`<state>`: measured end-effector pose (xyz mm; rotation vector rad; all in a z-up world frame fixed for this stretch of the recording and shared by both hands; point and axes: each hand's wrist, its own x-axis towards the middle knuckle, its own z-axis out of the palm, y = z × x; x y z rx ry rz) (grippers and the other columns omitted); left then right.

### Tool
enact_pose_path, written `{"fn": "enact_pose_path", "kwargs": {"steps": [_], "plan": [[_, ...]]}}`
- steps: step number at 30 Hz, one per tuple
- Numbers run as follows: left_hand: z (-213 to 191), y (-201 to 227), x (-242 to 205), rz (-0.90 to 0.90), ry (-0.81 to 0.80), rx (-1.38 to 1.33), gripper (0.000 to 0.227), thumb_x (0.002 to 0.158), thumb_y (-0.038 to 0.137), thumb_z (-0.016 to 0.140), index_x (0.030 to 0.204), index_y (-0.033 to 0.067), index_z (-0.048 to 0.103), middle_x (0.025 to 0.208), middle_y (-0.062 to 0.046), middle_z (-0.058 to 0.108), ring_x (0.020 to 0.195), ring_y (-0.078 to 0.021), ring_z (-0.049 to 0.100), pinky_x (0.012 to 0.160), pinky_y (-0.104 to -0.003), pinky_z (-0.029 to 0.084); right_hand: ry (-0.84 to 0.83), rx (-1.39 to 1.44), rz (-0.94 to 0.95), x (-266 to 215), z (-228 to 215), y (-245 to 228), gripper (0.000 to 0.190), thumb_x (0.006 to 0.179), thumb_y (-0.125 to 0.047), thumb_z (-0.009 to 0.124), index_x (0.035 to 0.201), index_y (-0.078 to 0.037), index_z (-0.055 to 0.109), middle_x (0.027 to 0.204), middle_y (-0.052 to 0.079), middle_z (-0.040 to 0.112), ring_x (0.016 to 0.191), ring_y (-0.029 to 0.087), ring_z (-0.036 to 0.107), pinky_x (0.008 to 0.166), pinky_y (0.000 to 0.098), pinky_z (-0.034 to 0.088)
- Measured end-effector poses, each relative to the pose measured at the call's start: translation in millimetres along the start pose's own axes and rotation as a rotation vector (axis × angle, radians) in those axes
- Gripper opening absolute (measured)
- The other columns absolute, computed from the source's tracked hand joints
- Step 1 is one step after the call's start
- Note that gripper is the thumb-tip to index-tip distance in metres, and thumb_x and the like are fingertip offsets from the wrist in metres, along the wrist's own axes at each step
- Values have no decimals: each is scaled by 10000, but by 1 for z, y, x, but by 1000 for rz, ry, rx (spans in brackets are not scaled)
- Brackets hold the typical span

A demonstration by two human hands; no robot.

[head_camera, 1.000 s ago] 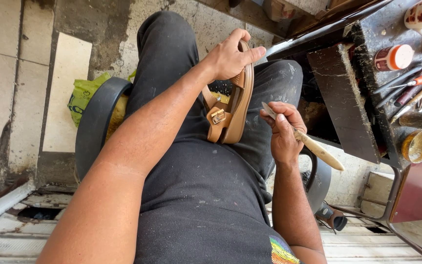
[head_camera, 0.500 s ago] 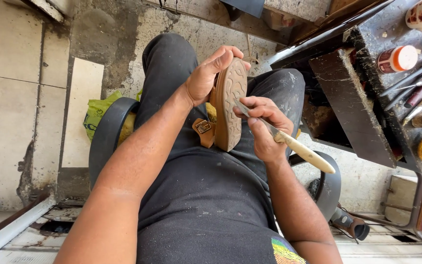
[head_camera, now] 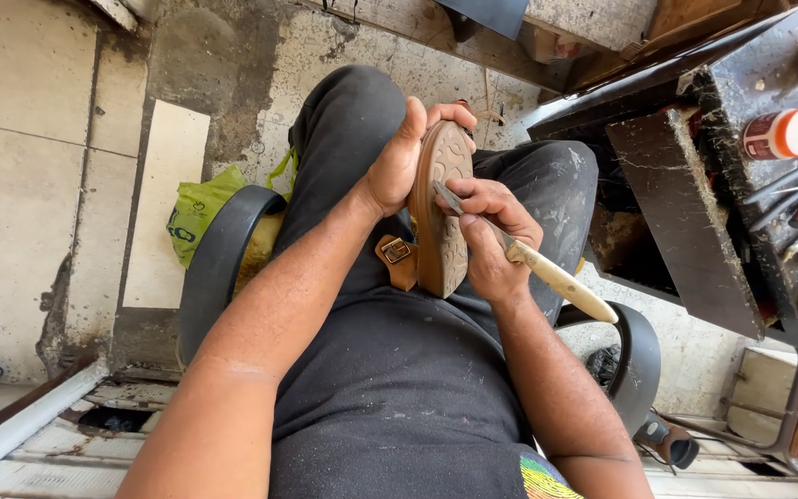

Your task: The person sits on the floor and holds a brown sandal on their lap. They use a wooden-handled tool to scrape and clean the sole, rotating the sandal to work on different areas of the sole and the strap attachment points.

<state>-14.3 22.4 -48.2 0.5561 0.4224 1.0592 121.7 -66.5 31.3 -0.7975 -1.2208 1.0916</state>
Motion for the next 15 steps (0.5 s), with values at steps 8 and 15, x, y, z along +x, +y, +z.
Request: {"fn": "enact_pose_path", "kwargs": {"steps": [8,15], "plan": [[1,10,-5,-60,-23,25,806,915,807,365,1300,110,484,732,-184,638,546,-223,631,589,-289,518,7,13,23,0,7,5,78,910,86,627,915,157,594,1084,393,642,948,437,748,807,496,651],[57,62,-24,-127,45,844,522,956,694,527,1229,252,577,1384,-264,541,1385,-468,464,1185,-560,266,-21,-179,-56,4,-40,-26,124,794,125,501,747,14,532,1077,324,687,866,321,731,837,460,635]]}}
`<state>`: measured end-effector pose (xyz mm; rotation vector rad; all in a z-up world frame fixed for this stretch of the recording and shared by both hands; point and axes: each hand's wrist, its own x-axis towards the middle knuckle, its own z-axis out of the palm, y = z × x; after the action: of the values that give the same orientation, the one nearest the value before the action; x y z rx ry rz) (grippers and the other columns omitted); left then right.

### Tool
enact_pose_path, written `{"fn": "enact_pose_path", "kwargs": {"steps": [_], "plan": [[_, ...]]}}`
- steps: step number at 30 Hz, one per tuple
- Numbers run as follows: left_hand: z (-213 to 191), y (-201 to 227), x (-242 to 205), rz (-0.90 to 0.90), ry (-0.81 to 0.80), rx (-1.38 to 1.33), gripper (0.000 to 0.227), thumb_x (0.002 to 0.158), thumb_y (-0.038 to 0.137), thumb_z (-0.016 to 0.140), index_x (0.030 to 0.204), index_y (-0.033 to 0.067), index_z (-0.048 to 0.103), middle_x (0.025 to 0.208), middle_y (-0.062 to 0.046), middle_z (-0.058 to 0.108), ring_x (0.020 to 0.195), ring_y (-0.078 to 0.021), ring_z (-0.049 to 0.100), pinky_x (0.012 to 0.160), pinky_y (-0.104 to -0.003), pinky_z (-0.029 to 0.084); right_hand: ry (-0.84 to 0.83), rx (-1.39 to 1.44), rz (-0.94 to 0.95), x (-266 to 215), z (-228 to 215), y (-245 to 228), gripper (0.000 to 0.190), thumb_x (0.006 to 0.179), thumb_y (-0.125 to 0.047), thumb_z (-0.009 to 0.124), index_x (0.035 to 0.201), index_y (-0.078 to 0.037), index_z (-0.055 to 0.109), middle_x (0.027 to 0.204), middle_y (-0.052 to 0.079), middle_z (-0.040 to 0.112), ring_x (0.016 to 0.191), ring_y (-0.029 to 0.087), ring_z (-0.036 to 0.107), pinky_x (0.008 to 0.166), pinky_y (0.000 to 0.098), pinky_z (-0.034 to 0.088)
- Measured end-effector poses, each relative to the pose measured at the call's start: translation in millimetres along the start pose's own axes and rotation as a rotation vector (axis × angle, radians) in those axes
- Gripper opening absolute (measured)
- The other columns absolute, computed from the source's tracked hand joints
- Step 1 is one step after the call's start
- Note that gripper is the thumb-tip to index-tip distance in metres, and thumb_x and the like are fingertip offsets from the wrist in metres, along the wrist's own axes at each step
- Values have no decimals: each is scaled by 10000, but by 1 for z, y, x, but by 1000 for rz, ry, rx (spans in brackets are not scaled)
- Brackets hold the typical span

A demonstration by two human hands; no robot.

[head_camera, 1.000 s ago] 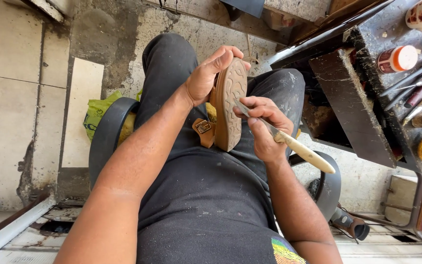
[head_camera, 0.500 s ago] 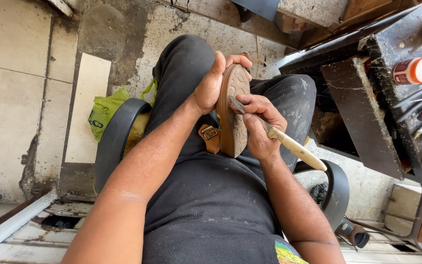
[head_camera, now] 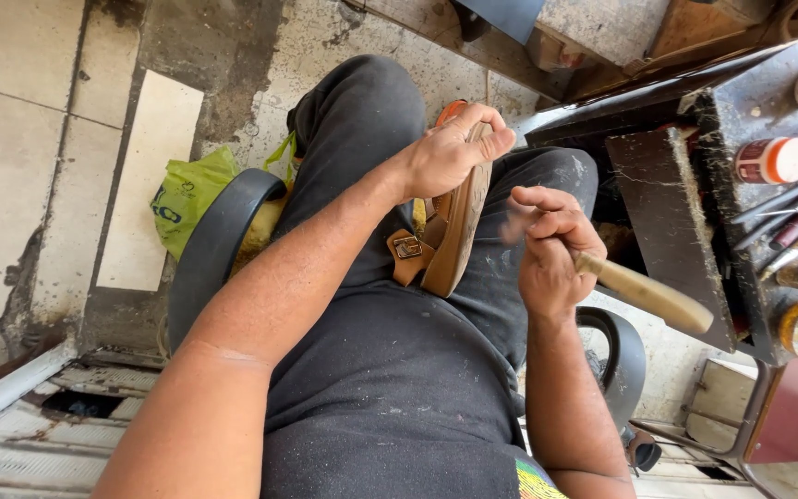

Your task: The person sits on the floor and holds a brown sandal on their lap. They use a wooden-handled tool to scrape and clean the sole, rotating the sandal to work on different areas of the sole and the strap attachment points.

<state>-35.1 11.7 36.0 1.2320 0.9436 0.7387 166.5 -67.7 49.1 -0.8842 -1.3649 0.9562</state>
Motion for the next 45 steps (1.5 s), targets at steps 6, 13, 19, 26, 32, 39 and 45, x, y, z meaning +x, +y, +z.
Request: {"fn": "enact_pose_path", "kwargs": {"steps": [6,13,19,26,32,39,45], "plan": [[21,51,3,-273,50,373,905,751,916,372,1301,228,580,1280,-204,505,1254,-404,579,1060,-497,457,38,-238,235,-22,0,-3,597,726,-104,943,1215,8,620,1289,241,647,508,-14,359,401,150,327],[38,41,19,-172,14,424,1075,797,918,325,1478,93,431,1255,-318,470,1169,-491,610,958,-682,475,186,-162,445,-38,-15,46,594,769,11,911,1269,-58,596,1006,98,739,695,67,641,592,179,524],[33,0,23,470,-67,590,425,741,164,692,1145,200,566,1366,-195,360,1313,-450,415,1035,-642,452,261,-21,661,-29,-22,45,317,839,22,802,1108,-47,650,912,38,707,784,123,661,696,282,608],[40,-13,52,598,-118,848,317,913,420,740,1119,186,794,1373,-213,533,1182,-420,502,962,-619,454,220,242,788,-22,-39,51,293,803,60,750,1079,-14,683,979,91,750,849,204,721,796,338,634],[59,-10,66,483,-64,916,366,932,532,628,924,217,814,1061,-52,617,933,-273,531,775,-512,501,167,220,961,-21,-55,56,256,770,-2,754,1015,-29,687,905,104,739,757,211,698,714,338,595],[77,-8,79,347,-1,981,324,837,509,720,809,188,761,944,-50,579,907,-259,529,798,-516,491,133,306,961,-23,-65,60,339,744,-76,777,1056,8,675,919,138,757,734,245,734,692,348,616],[82,21,72,113,-46,981,284,789,529,763,786,245,768,1019,-18,570,1043,-270,511,890,-526,437,83,314,986,-30,-84,80,420,740,-109,769,1129,15,670,933,145,754,774,265,742,707,359,621]]}}
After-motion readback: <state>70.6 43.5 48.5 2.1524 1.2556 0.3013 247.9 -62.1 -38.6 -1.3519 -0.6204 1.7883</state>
